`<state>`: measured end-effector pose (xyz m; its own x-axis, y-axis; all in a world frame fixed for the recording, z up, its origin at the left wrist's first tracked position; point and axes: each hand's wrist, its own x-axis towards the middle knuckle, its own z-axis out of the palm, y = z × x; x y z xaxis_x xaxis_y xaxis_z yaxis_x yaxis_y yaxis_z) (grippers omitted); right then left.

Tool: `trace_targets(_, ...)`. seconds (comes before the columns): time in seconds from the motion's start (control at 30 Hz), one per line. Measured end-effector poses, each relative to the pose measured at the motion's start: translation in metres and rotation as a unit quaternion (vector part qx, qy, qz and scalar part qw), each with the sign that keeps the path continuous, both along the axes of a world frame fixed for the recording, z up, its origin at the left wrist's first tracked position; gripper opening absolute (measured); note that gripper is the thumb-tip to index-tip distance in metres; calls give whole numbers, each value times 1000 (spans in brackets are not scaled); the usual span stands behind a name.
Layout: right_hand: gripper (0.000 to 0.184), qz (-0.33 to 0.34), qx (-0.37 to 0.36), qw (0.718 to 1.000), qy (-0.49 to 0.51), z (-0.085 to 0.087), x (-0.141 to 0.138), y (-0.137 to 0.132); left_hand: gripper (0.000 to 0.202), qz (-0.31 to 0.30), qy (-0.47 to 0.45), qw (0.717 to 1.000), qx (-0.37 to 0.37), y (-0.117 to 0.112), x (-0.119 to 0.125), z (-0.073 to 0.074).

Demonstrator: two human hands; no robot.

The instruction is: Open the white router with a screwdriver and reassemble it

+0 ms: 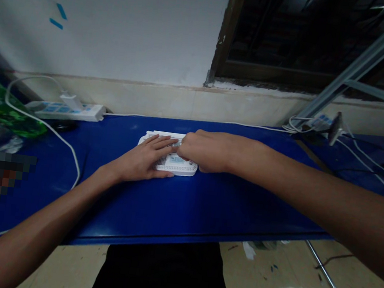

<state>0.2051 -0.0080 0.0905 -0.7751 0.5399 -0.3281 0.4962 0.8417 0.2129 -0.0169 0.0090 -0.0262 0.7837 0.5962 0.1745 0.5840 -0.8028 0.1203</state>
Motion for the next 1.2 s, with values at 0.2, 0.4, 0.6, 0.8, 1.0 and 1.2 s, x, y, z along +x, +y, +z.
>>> trace_targets(0.2, 19, -30, -9, 998, -50, -1, -3, 1, 78, 3, 2, 1000, 1, 1, 0, -2)
trace_targets(0.4, 24, -137, -25, 990, -1, -7, -6, 9, 77, 2, 0, 1000, 8, 0, 0, -1)
trace_targets(0.6, 27, -66, -63, 996, -17, 0, -2, 13, 77, 1, 1, 1000, 2, 0, -1, 0)
trace_targets(0.8, 23, -1, -27, 997, -67, 3, -6, 11, 77, 1, -3, 1000, 5, 0, 0, -2)
trace_targets(1.0, 25, -89, -55, 994, -38, 2, -17, 13, 78, 4, -1, 1000, 8, 0, 1, -3)
trace_targets(1.2, 30, -232, -118, 966, 1, 1, -16, 13, 76, 1, -12, 1000, 10, 0, 1, -3)
